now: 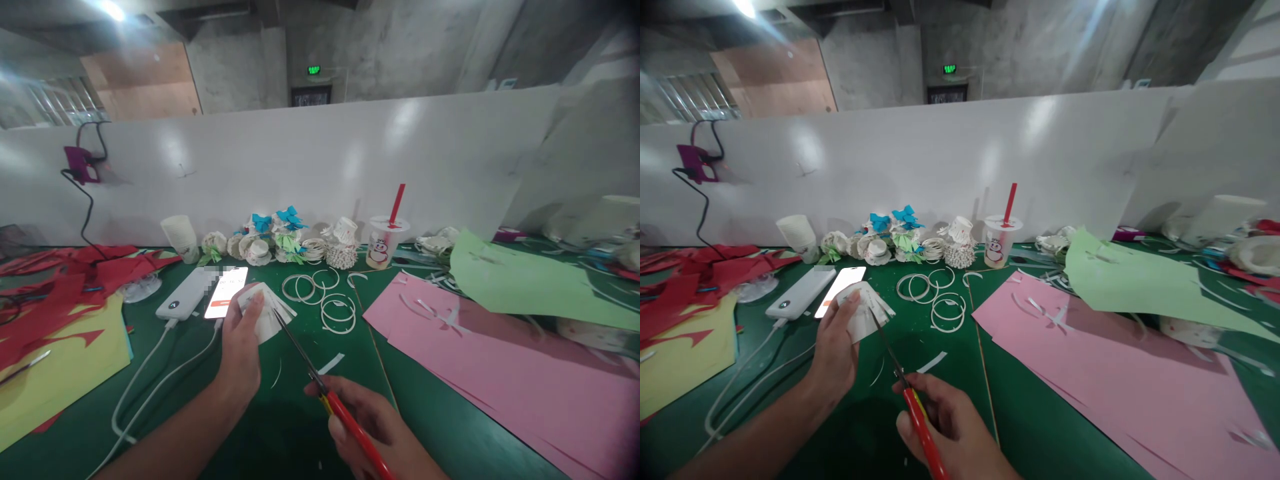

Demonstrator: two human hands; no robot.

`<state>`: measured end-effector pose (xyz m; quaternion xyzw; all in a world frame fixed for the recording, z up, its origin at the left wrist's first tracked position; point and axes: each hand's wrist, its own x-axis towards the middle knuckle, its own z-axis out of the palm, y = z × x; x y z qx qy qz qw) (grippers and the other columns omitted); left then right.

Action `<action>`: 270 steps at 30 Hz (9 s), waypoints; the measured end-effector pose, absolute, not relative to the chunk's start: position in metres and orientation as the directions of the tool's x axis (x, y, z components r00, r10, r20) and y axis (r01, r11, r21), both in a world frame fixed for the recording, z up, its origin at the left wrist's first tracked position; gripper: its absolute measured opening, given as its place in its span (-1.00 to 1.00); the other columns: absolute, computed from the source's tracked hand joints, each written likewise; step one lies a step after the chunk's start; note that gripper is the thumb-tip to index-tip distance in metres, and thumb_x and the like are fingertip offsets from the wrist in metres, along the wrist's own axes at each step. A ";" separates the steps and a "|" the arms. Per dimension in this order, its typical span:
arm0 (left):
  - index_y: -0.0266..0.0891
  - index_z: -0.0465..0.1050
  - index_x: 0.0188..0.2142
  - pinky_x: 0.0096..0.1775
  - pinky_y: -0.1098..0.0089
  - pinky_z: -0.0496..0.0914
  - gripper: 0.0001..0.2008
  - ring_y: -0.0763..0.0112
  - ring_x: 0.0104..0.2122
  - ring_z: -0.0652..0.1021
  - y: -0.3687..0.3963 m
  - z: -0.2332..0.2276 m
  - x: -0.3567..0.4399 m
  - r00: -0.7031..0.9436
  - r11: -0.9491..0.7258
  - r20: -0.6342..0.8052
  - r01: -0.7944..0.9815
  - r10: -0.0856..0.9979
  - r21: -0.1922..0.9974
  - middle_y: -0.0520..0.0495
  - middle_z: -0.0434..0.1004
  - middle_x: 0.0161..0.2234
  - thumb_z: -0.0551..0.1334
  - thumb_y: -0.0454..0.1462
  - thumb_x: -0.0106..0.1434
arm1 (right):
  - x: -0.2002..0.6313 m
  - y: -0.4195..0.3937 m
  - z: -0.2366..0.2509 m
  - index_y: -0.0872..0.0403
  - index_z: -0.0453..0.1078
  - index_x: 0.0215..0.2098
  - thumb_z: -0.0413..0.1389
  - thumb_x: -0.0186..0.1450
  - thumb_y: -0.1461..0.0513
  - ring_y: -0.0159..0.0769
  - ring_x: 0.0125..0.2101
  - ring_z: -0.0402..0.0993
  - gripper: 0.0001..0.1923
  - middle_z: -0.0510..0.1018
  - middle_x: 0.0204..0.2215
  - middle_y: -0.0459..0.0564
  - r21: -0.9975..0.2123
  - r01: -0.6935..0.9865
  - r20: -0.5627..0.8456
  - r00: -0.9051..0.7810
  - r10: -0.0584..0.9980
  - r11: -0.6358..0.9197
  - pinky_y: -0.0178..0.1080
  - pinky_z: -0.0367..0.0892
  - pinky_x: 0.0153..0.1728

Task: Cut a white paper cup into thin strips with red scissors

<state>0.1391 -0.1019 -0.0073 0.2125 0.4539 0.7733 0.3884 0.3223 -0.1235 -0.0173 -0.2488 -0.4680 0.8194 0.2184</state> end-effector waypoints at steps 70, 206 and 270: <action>-0.28 0.43 -0.22 -0.26 0.36 0.42 -0.66 0.38 -0.40 0.55 -0.098 0.000 0.143 -0.569 -0.259 -0.034 -0.426 0.822 0.867 -0.05 0.53 -0.38 0.24 -0.08 0.12 | 0.319 -0.131 -0.001 0.09 0.32 -0.12 0.23 0.05 -0.07 -0.58 -0.68 -0.07 -0.44 0.14 -0.65 -0.29 -0.924 -0.039 -0.248 -0.694 0.676 -0.379 -0.43 -0.06 -0.65; -0.27 0.43 -0.16 -0.19 0.30 0.42 -0.66 0.30 -0.31 0.57 -0.101 -0.002 0.149 -0.573 -0.320 -0.018 -0.483 0.819 0.815 -0.11 0.57 -0.30 0.21 -0.10 0.15 | 0.323 -0.134 -0.003 0.02 0.38 -0.12 0.17 0.09 -0.05 -0.42 -0.53 0.13 -0.53 0.25 -0.52 -0.17 -0.967 0.040 -0.216 -0.648 0.730 -0.250 -0.37 0.12 -0.51; -0.24 0.40 -0.10 -0.30 0.34 0.45 -0.65 0.31 -0.35 0.57 -0.107 -0.008 0.150 -0.504 -0.250 -0.008 -0.442 0.863 0.861 -0.11 0.56 -0.28 0.27 -0.19 0.11 | 0.324 -0.128 -0.003 0.04 0.37 -0.09 0.17 0.09 -0.08 -0.47 -0.60 0.09 -0.47 0.23 -0.58 -0.20 -0.970 0.071 -0.221 -0.665 0.713 -0.234 -0.40 0.11 -0.59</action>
